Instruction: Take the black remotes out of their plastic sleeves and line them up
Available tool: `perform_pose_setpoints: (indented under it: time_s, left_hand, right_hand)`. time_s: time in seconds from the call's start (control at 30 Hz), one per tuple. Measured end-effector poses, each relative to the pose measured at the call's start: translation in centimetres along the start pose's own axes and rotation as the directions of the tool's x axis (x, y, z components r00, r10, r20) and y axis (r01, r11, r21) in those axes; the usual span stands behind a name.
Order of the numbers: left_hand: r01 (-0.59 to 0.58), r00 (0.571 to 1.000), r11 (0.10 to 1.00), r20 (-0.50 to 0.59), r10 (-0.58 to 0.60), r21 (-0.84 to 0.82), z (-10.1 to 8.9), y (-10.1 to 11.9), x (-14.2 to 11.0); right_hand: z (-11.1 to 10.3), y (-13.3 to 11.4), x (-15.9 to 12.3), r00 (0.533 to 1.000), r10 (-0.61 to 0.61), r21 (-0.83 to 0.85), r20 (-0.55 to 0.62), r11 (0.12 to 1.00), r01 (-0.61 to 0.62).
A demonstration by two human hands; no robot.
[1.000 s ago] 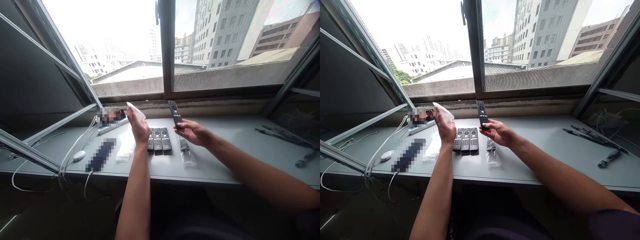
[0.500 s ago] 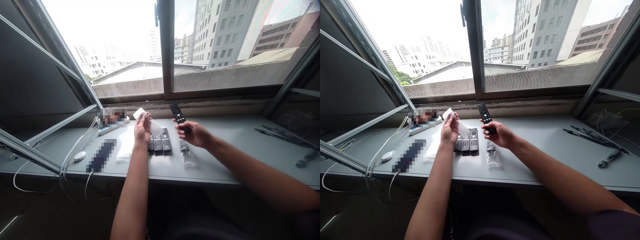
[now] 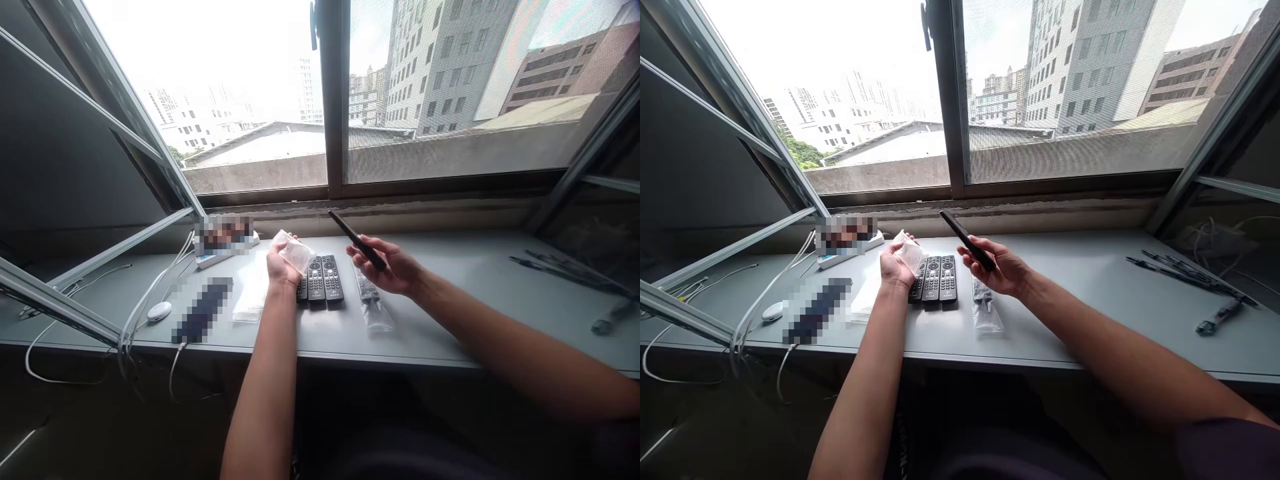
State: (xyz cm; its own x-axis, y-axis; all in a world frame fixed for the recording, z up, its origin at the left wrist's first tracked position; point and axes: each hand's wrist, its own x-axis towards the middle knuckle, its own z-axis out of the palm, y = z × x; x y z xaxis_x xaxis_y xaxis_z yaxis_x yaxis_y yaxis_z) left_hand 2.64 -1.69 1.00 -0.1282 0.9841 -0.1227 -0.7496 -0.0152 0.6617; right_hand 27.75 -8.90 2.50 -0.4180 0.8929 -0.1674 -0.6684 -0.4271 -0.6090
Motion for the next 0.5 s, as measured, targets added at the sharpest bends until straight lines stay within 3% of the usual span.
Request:
perform_pose_setpoints:
  time_s: [0.13,0.5]
  left_hand:
    - [-0.018,0.997,0.990,0.068,0.027,-0.141,-0.18,0.14,-0.01]
    - [-0.105,0.991,0.993,0.074,0.109,-0.053,-0.22,-0.10,0.29]
  right_hand:
    - [-0.20,-0.11,0.27,1.000,0.002,0.011,0.021,1.000,-0.002]
    - [0.70,0.25,-0.01,0.999,-0.031,0.025,0.027,0.999,0.031]
